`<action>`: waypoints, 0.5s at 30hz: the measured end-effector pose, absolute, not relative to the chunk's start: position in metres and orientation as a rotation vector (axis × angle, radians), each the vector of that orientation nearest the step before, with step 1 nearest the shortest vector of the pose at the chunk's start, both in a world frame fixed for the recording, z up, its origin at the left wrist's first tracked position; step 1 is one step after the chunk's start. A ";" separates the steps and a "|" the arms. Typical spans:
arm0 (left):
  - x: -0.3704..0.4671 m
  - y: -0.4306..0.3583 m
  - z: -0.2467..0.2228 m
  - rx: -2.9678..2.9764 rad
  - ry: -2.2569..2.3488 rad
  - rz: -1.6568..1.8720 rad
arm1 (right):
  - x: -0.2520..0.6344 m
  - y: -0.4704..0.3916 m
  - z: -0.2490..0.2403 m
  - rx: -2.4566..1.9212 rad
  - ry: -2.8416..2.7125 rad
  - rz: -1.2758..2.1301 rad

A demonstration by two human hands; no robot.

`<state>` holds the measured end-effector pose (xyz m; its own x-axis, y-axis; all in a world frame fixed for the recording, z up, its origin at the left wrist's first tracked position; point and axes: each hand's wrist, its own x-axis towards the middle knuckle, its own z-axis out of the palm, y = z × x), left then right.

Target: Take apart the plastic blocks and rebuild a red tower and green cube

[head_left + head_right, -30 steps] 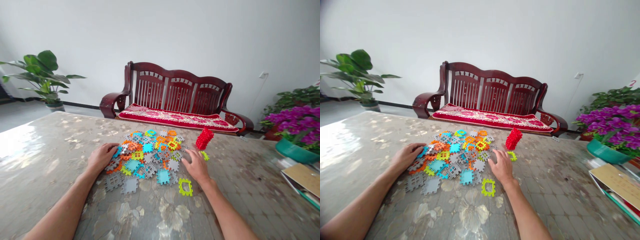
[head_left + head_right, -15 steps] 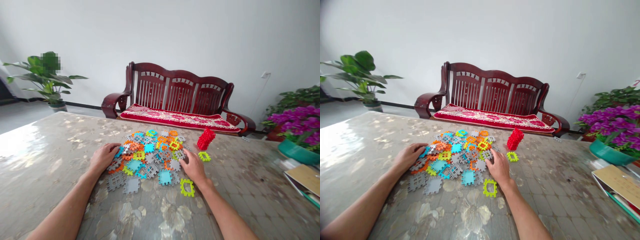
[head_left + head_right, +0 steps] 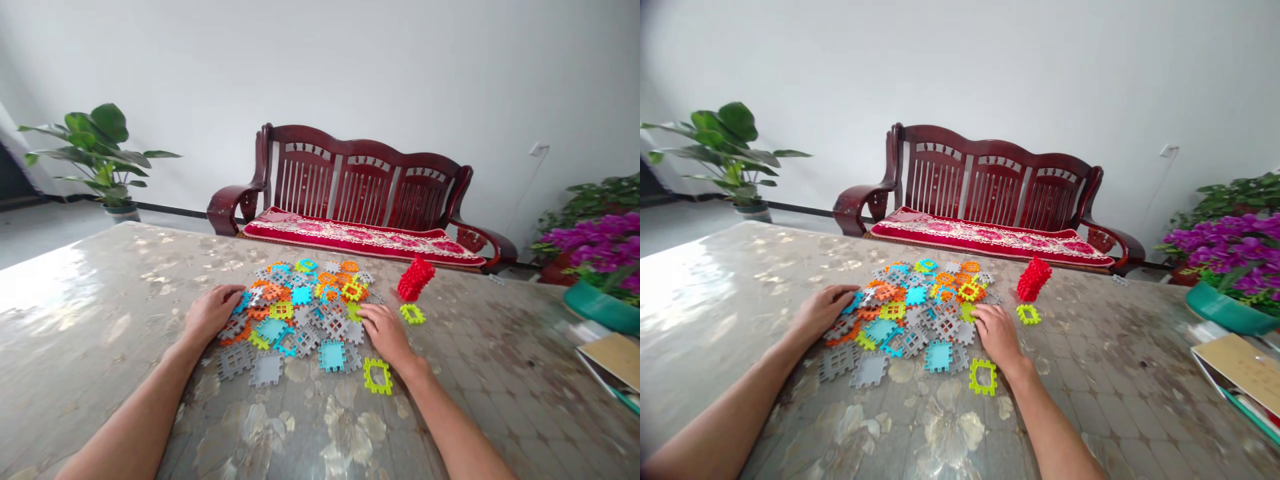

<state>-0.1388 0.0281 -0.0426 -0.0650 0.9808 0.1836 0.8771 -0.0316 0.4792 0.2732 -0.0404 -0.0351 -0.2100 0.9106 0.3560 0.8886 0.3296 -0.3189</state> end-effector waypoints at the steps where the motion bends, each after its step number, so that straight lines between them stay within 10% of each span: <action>1: -0.139 0.028 -0.043 1.989 2.027 0.721 | 0.274 -0.041 -0.035 -1.576 -2.129 0.051; 15: -0.141 0.031 -0.046 1.982 2.029 0.716 | 0.294 -0.033 -0.045 -1.680 -1.452 0.320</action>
